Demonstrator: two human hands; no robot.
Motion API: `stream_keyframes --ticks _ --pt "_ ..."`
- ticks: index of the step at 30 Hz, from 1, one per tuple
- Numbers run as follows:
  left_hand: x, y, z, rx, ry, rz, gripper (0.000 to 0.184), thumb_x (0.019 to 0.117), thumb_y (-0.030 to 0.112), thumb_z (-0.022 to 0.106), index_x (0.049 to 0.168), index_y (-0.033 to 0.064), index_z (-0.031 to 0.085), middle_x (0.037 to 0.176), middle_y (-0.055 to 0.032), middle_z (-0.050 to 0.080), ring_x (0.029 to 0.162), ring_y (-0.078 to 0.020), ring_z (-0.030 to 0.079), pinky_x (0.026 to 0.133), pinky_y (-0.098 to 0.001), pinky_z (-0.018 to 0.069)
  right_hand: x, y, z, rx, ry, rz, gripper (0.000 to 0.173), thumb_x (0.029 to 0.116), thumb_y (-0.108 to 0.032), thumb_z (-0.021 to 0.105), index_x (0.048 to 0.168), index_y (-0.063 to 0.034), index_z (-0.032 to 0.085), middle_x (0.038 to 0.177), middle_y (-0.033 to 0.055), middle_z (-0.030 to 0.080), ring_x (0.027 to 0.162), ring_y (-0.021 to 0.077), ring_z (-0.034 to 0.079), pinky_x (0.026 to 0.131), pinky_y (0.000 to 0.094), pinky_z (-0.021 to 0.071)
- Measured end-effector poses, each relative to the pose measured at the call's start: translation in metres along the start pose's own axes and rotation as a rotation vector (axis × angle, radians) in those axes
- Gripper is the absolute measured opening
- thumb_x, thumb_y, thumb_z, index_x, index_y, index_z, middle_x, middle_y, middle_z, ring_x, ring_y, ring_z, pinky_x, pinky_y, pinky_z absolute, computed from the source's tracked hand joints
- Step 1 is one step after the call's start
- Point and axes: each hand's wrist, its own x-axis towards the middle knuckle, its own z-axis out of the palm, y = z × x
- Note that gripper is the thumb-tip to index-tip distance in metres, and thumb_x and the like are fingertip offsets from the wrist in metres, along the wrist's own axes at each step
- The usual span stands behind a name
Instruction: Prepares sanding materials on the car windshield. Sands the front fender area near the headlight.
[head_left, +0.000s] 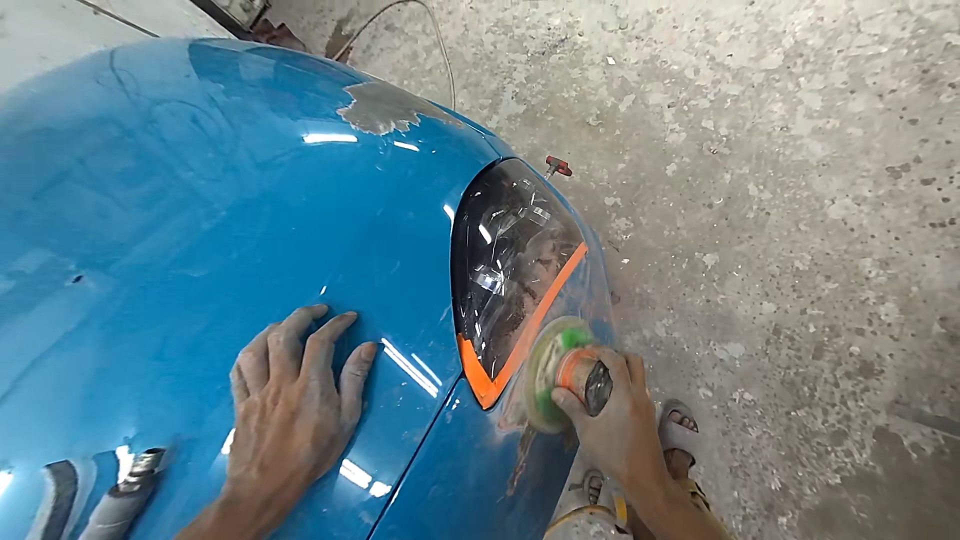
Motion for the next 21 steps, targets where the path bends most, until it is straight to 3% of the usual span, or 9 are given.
stream_keyframes --ticks 2,6,13,21 --pt "0.0 0.0 0.0 -0.002 0.0 0.007 0.065 0.1034 0.055 0.034 0.137 0.0074 0.061 0.148 -0.0219 0.051 0.138 -0.0485 0.043 0.11 -0.0644 0.0311 -0.004 0.0 0.004 0.004 0.043 -0.028 0.071 0.0756 -0.056 0.081 0.13 -0.0134 0.068 0.132 0.0208 0.06 0.082 0.0247 0.071 0.061 0.0405 0.0597" --pt "0.0 -0.002 0.0 0.009 0.0 0.018 0.064 0.1033 0.056 0.033 0.139 0.0096 0.06 0.148 -0.0198 0.05 0.138 -0.0473 0.042 0.11 -0.0639 0.0316 0.008 -0.003 0.006 -0.006 0.124 0.114 0.068 0.0785 -0.05 0.084 0.134 -0.0171 0.065 0.137 0.0261 0.054 0.08 0.0327 0.071 0.062 0.0473 0.0588" --pt "-0.002 -0.002 0.001 0.004 0.004 0.032 0.063 0.1038 0.055 0.033 0.14 0.0095 0.059 0.148 -0.0194 0.05 0.138 -0.0463 0.042 0.11 -0.0627 0.0322 -0.004 -0.011 -0.01 -0.151 -0.009 0.091 0.065 0.082 -0.055 0.079 0.137 -0.0243 0.065 0.139 0.0218 0.053 0.074 0.026 0.07 0.061 0.0413 0.0584" --pt "0.0 -0.002 0.001 0.01 0.015 0.041 0.064 0.1038 0.055 0.032 0.139 0.0093 0.06 0.148 -0.0196 0.051 0.138 -0.0465 0.043 0.109 -0.0633 0.0323 -0.008 -0.02 -0.022 -0.227 -0.156 0.114 0.065 0.0861 -0.056 0.074 0.143 -0.0284 0.06 0.146 0.0211 0.049 0.077 0.0242 0.07 0.068 0.0393 0.0586"
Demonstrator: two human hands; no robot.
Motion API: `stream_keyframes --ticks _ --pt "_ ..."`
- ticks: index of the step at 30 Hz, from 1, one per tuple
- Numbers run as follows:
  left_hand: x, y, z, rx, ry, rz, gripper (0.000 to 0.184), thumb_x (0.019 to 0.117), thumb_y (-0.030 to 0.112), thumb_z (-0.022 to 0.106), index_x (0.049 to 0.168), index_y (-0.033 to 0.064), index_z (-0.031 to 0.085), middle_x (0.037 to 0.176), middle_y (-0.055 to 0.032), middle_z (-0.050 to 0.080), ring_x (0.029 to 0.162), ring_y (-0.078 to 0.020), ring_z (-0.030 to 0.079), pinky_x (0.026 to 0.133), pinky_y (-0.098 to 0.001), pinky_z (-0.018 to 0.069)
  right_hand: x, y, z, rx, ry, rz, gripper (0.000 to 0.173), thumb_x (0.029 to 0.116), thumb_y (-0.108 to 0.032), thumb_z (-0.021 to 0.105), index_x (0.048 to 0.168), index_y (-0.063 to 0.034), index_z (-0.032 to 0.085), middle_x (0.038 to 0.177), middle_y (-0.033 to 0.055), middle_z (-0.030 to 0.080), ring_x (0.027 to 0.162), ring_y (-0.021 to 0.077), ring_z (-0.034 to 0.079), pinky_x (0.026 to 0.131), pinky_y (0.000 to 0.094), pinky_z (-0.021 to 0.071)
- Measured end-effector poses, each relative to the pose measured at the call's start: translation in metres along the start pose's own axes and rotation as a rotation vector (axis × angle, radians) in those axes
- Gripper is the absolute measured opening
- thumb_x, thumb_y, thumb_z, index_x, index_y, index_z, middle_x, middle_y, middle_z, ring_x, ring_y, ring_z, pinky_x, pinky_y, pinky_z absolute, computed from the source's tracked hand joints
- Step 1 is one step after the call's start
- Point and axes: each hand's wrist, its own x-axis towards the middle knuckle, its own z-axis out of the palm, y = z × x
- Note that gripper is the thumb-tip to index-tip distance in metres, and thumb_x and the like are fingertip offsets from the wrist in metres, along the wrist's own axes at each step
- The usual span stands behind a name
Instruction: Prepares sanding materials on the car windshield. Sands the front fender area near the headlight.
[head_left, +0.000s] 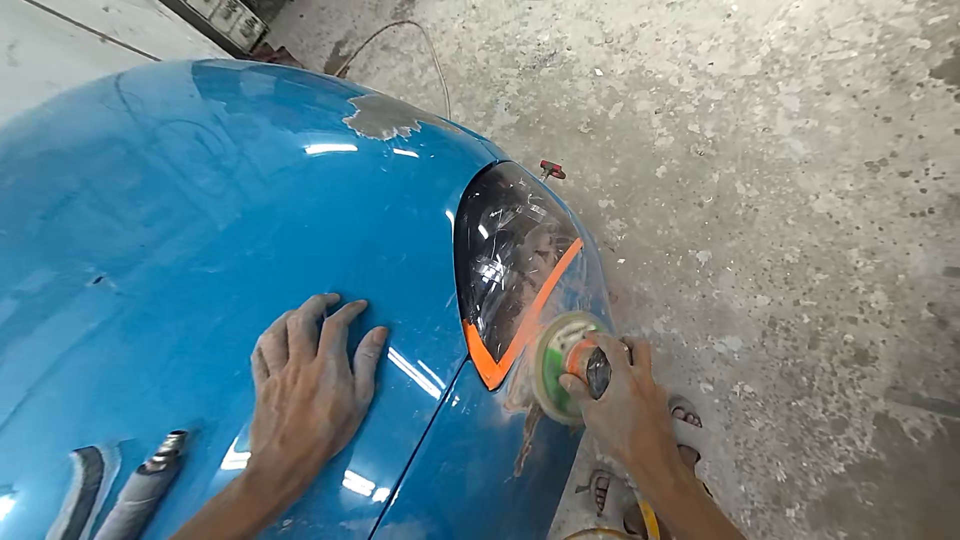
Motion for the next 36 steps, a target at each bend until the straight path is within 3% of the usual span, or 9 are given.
stream_keyframes --ticks 7,11,36 --pt "0.001 0.001 0.001 -0.007 0.002 -0.001 0.064 0.1034 0.054 0.032 0.139 0.0096 0.06 0.147 -0.0191 0.051 0.138 -0.0461 0.043 0.11 -0.0632 0.032 -0.001 -0.001 -0.008 -0.027 -0.086 0.009 0.068 0.0867 -0.057 0.073 0.146 -0.0267 0.057 0.147 0.0189 0.048 0.085 0.0247 0.07 0.074 0.0392 0.0589" --pt "0.002 0.001 0.001 0.0 -0.001 -0.002 0.065 0.1034 0.055 0.031 0.139 0.0094 0.06 0.147 -0.0194 0.051 0.138 -0.0462 0.044 0.109 -0.0642 0.0319 -0.003 -0.004 -0.011 -0.041 -0.123 -0.031 0.067 0.0864 -0.056 0.072 0.147 -0.0314 0.056 0.146 0.0169 0.048 0.086 0.0229 0.07 0.074 0.0374 0.0586" --pt "0.001 0.0 0.002 0.003 0.001 0.01 0.066 0.1033 0.056 0.031 0.138 0.0096 0.061 0.147 -0.02 0.051 0.137 -0.0477 0.044 0.108 -0.0641 0.0328 0.011 -0.012 -0.023 -0.007 -0.233 0.032 0.07 0.087 -0.056 0.072 0.15 -0.035 0.05 0.146 0.0132 0.048 0.098 0.0232 0.068 0.084 0.0387 0.0577"
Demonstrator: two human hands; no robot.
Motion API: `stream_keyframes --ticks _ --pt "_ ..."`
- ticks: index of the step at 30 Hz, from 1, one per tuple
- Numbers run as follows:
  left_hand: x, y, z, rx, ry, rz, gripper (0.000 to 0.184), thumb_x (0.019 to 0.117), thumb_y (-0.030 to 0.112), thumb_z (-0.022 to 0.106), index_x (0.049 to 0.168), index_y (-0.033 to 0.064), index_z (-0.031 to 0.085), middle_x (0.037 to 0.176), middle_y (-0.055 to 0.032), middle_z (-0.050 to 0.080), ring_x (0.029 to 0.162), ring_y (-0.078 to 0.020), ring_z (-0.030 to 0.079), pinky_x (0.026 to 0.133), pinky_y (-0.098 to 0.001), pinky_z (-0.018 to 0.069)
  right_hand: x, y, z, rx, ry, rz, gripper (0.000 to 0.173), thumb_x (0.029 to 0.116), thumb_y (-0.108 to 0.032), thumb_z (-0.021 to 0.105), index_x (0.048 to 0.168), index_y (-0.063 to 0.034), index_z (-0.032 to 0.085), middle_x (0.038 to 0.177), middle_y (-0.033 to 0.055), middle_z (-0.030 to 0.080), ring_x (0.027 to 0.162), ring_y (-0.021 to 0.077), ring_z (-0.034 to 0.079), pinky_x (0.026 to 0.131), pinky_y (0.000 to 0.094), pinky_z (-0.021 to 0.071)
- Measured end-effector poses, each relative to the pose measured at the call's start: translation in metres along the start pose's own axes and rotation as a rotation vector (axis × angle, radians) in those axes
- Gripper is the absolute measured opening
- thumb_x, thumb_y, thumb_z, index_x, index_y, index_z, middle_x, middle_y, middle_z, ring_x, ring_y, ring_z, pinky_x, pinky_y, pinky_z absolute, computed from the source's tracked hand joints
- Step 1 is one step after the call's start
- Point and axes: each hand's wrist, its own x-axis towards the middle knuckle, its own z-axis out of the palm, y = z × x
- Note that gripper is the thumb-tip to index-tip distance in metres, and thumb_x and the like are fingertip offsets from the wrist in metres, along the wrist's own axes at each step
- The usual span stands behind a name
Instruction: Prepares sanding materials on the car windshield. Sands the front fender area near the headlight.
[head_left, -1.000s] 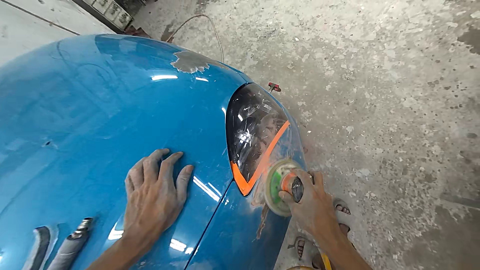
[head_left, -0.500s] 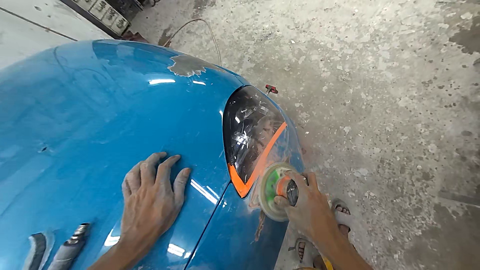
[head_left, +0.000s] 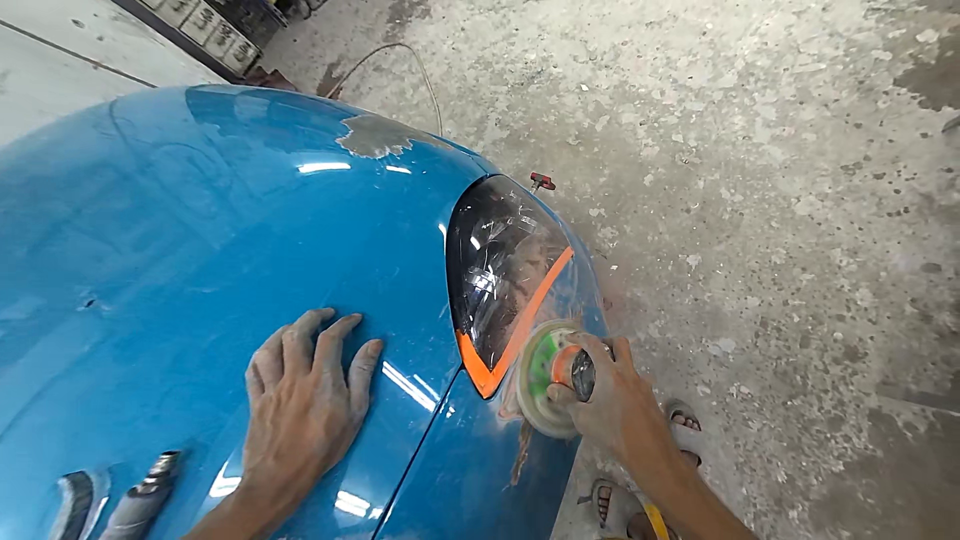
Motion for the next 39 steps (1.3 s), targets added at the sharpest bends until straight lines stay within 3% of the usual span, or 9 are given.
stream_keyframes --ticks 6,10,13,16,21,26,30,39 --pt "0.001 0.001 0.0 0.004 0.007 -0.005 0.065 0.1037 0.056 0.031 0.138 0.01 0.061 0.147 -0.0194 0.052 0.136 -0.0461 0.045 0.109 -0.0627 0.0331 0.022 0.018 0.018 0.147 0.192 0.022 0.072 0.0849 -0.054 0.077 0.147 -0.0273 0.053 0.142 0.0172 0.051 0.094 0.0286 0.069 0.081 0.046 0.0584" --pt "0.002 0.0 0.0 0.003 0.015 0.005 0.064 0.1036 0.055 0.032 0.138 0.0094 0.061 0.147 -0.0197 0.052 0.136 -0.047 0.045 0.108 -0.0646 0.0334 0.016 0.02 0.04 0.215 0.331 -0.101 0.07 0.0812 -0.056 0.078 0.141 -0.0237 0.061 0.138 0.0179 0.055 0.087 0.026 0.07 0.072 0.043 0.0592" --pt "0.001 -0.001 0.001 0.001 0.012 0.006 0.064 0.1037 0.055 0.032 0.138 0.0102 0.061 0.147 -0.0187 0.052 0.137 -0.0465 0.044 0.109 -0.0633 0.0328 0.019 0.02 0.051 0.307 0.451 -0.051 0.068 0.0808 -0.053 0.08 0.139 -0.0228 0.063 0.137 0.0216 0.056 0.087 0.0304 0.07 0.07 0.0474 0.0594" --pt "0.002 -0.001 -0.001 0.005 0.012 0.002 0.063 0.1036 0.055 0.032 0.138 0.0099 0.061 0.147 -0.019 0.052 0.137 -0.0465 0.045 0.109 -0.0638 0.033 0.017 0.021 0.062 0.32 0.583 -0.086 0.069 0.0787 -0.054 0.08 0.135 -0.0169 0.066 0.133 0.0254 0.057 0.079 0.0293 0.07 0.062 0.0451 0.0588" --pt "0.0 0.0 -0.001 0.002 -0.001 -0.003 0.066 0.1033 0.056 0.031 0.139 0.0092 0.06 0.148 -0.0193 0.051 0.138 -0.0462 0.043 0.108 -0.0639 0.0321 -0.013 0.017 0.086 0.32 0.654 -0.217 0.07 0.0761 -0.061 0.077 0.127 -0.0133 0.072 0.127 0.0217 0.061 0.079 0.0208 0.071 0.057 0.036 0.0589" --pt "0.0 0.0 0.0 0.002 -0.002 -0.005 0.065 0.1033 0.056 0.03 0.139 0.0101 0.06 0.148 -0.0182 0.05 0.138 -0.0454 0.043 0.109 -0.063 0.0318 -0.014 0.012 0.092 0.322 0.796 -0.124 0.067 0.077 -0.06 0.076 0.125 -0.0139 0.073 0.125 0.0223 0.06 0.085 0.0242 0.069 0.058 0.0369 0.0577" --pt "0.001 0.0 0.0 0.001 0.0 -0.003 0.065 0.103 0.056 0.03 0.139 0.0101 0.06 0.147 -0.0187 0.051 0.138 -0.0457 0.043 0.108 -0.0637 0.0321 -0.017 0.01 0.093 0.306 0.806 -0.163 0.067 0.0775 -0.062 0.076 0.126 -0.0155 0.073 0.125 0.023 0.061 0.077 0.022 0.07 0.054 0.0345 0.0571" --pt "0.001 -0.001 0.0 -0.008 0.006 0.003 0.064 0.1033 0.055 0.031 0.139 0.01 0.06 0.146 -0.0191 0.051 0.137 -0.0465 0.043 0.108 -0.0641 0.0317 -0.019 0.001 0.094 0.281 0.862 -0.179 0.064 0.0783 -0.062 0.075 0.123 -0.0154 0.075 0.123 0.0246 0.061 0.078 0.0232 0.07 0.054 0.0342 0.057"
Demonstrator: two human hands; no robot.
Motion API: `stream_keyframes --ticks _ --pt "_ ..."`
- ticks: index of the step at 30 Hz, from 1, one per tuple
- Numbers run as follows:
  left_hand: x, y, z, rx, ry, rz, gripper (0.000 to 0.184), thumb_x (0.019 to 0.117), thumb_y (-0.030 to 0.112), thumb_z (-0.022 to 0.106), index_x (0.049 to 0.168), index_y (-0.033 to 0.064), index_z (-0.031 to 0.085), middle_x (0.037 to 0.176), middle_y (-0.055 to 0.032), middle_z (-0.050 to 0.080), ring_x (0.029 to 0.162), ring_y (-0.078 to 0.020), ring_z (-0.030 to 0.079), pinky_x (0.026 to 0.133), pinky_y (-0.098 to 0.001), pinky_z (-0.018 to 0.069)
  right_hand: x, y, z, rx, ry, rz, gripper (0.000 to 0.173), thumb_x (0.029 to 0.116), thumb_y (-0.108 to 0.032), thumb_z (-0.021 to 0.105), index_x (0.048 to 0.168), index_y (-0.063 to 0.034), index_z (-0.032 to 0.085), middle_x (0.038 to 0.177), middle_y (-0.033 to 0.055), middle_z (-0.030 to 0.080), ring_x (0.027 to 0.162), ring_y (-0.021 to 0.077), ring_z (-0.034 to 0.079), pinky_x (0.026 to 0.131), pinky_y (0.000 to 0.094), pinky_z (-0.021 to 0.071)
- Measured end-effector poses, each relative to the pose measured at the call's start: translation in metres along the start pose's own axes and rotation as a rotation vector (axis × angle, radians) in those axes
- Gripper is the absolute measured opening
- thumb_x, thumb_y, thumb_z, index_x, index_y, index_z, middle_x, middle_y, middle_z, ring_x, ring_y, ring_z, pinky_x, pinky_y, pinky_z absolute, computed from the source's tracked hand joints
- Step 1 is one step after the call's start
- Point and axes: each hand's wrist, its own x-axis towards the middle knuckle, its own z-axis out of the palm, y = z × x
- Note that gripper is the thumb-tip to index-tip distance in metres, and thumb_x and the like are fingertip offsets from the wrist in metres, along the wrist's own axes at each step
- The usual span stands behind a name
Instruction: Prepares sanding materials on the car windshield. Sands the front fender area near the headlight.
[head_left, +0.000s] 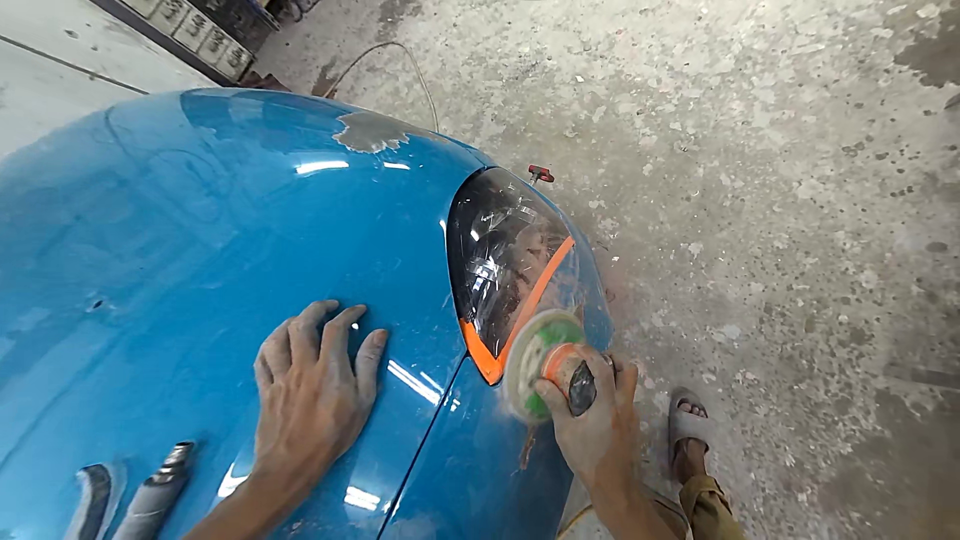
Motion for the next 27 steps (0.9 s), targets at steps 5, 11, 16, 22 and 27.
stream_keyframes --ticks 5,11,16,22,27 --pt "0.0 -0.002 0.001 -0.002 0.006 0.012 0.064 0.1036 0.056 0.03 0.139 0.0107 0.059 0.147 -0.0186 0.051 0.137 -0.046 0.043 0.108 -0.0641 0.0322 0.002 -0.001 0.001 -0.012 0.046 -0.009 0.063 0.08 -0.06 0.075 0.121 -0.0128 0.074 0.123 0.0259 0.059 0.079 0.0241 0.07 0.055 0.035 0.0579" --pt "-0.001 -0.001 0.0 -0.004 0.0 0.006 0.065 0.1033 0.056 0.031 0.139 0.0103 0.059 0.147 -0.0188 0.05 0.137 -0.0459 0.043 0.108 -0.0638 0.032 0.001 -0.009 0.003 0.014 0.056 -0.014 0.063 0.0794 -0.06 0.076 0.123 -0.0146 0.074 0.125 0.0251 0.059 0.077 0.0227 0.069 0.054 0.0331 0.057" --pt "0.0 -0.001 0.0 0.002 0.001 0.004 0.064 0.1036 0.055 0.031 0.139 0.0104 0.059 0.147 -0.018 0.051 0.138 -0.0448 0.043 0.109 -0.0637 0.0318 0.004 -0.012 0.004 0.06 0.086 -0.033 0.062 0.0811 -0.059 0.076 0.122 -0.0129 0.073 0.126 0.0251 0.058 0.081 0.0205 0.069 0.056 0.0307 0.0571" --pt "0.0 -0.001 0.001 0.004 0.002 0.003 0.064 0.1034 0.056 0.03 0.139 0.0111 0.06 0.147 -0.0176 0.051 0.138 -0.0448 0.043 0.109 -0.0635 0.0321 0.013 -0.018 0.002 0.061 0.02 -0.025 0.062 0.0813 -0.059 0.075 0.125 -0.0152 0.073 0.126 0.0249 0.058 0.075 0.0206 0.069 0.054 0.0333 0.0571" --pt "0.0 0.0 0.0 0.001 -0.002 0.002 0.064 0.1034 0.055 0.03 0.139 0.01 0.06 0.146 -0.0188 0.051 0.137 -0.0464 0.043 0.109 -0.064 0.0312 0.008 -0.017 0.004 0.064 0.026 -0.038 0.061 0.0808 -0.06 0.075 0.123 -0.0162 0.074 0.126 0.0248 0.059 0.078 0.0206 0.069 0.055 0.0315 0.0569"
